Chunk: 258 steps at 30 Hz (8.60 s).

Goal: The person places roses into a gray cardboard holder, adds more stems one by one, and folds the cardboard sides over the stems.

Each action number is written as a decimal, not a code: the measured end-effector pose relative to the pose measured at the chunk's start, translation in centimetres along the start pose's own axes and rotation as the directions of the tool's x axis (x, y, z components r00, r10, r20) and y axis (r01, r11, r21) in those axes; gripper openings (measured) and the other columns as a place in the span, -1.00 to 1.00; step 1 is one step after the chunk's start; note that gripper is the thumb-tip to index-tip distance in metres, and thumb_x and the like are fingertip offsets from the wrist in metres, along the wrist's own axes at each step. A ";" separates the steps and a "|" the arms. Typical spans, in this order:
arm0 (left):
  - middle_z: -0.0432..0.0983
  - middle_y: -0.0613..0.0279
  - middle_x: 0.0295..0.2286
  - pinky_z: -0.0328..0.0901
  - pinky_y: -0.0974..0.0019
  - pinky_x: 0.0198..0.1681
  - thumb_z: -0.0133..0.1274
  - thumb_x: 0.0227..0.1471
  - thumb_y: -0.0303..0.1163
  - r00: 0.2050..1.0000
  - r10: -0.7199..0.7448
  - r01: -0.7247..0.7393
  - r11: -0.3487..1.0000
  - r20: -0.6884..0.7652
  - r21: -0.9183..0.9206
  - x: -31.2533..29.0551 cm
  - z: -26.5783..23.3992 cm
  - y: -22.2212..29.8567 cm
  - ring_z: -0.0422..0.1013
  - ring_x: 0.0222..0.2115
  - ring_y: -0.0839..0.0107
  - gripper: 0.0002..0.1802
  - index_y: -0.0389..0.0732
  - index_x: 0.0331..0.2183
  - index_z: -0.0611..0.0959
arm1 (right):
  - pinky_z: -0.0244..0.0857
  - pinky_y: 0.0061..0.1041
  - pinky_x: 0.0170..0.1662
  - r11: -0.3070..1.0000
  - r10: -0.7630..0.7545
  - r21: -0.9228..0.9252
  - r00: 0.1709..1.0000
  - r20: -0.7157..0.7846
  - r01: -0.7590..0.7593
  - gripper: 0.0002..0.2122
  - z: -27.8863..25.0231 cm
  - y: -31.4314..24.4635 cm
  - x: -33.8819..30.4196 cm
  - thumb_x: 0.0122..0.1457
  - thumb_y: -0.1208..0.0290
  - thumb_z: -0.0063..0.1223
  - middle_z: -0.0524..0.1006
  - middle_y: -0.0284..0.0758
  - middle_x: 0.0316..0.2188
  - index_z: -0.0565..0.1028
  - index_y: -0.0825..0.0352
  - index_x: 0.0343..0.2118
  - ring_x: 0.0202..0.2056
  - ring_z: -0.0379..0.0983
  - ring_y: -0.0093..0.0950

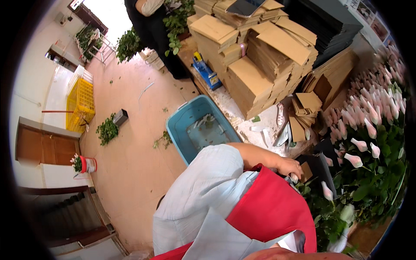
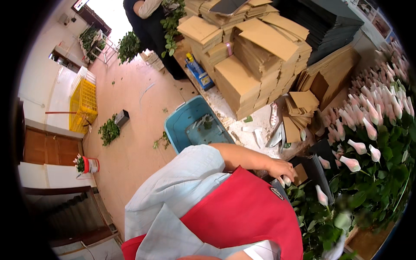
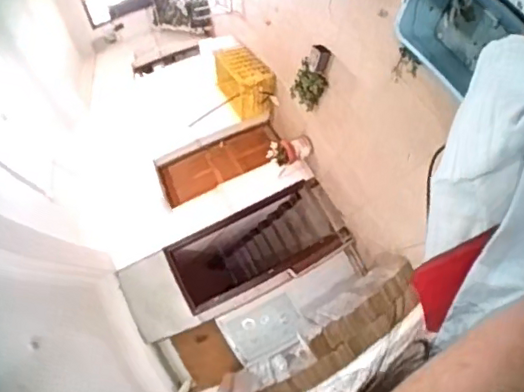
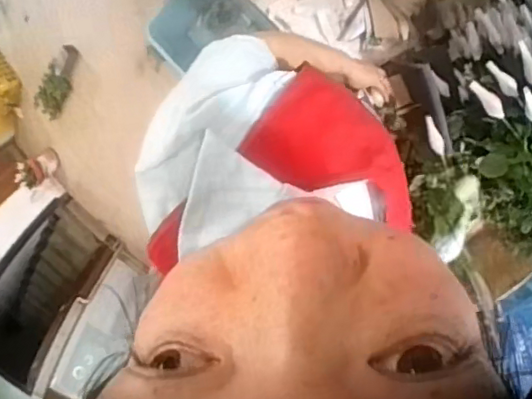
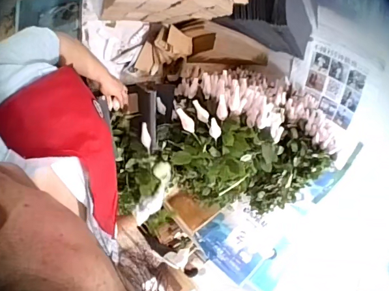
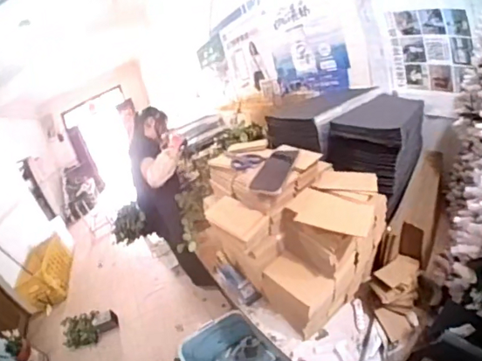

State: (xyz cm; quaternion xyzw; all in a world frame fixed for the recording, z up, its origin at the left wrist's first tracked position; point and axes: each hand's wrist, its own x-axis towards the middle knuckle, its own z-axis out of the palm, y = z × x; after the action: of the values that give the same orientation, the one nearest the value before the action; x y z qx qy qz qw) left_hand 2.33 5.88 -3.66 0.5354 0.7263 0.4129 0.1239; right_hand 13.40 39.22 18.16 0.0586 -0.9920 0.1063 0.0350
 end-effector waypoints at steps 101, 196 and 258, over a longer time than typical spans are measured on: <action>0.26 -0.06 0.30 0.16 -0.11 0.33 0.42 -0.24 -0.25 0.976 -0.142 0.103 0.969 0.167 0.223 1.9 -6.1 1.5 0.20 0.28 -0.17 -0.19 -0.03 0.14 0.60 | 0.48 -0.13 -0.45 0.911 0.233 -0.334 0.970 -0.067 -0.242 -0.92 -5.0 -5.6 -1.9 -0.11 0.47 0.22 0.61 -0.22 -0.53 0.61 0.28 -0.49 -0.44 0.64 -0.19; 0.63 0.05 -0.23 0.38 0.13 -0.02 0.36 0.12 -0.07 0.512 -0.783 0.842 0.539 -0.353 0.026 -8.9 -16.9 4.6 0.50 -0.15 0.26 -0.45 -0.25 0.00 0.64 | -0.14 -0.03 0.53 0.929 -0.289 0.342 0.853 0.435 0.141 -0.22 13.0 -6.0 3.0 0.17 0.26 0.22 0.09 0.02 0.46 0.13 0.19 0.44 0.44 0.03 0.14; 0.43 0.01 0.19 0.28 0.01 0.25 0.53 -0.24 -0.27 0.997 -0.063 0.067 0.994 0.052 -0.082 1.3 -5.9 1.5 0.38 0.17 -0.03 -0.34 0.03 0.01 0.72 | 0.55 -0.12 -0.22 0.974 -0.153 0.208 0.932 0.330 0.087 -0.74 0.2 -11.9 3.5 0.13 0.36 0.21 0.68 -0.16 -0.19 0.56 0.27 -0.11 -0.21 0.67 -0.11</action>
State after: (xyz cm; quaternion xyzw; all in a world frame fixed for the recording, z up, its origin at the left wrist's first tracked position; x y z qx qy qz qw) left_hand -0.85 4.42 1.52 0.5156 0.7223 0.4255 0.1774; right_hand 11.37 27.27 20.73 0.1400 -0.9627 0.1860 -0.1378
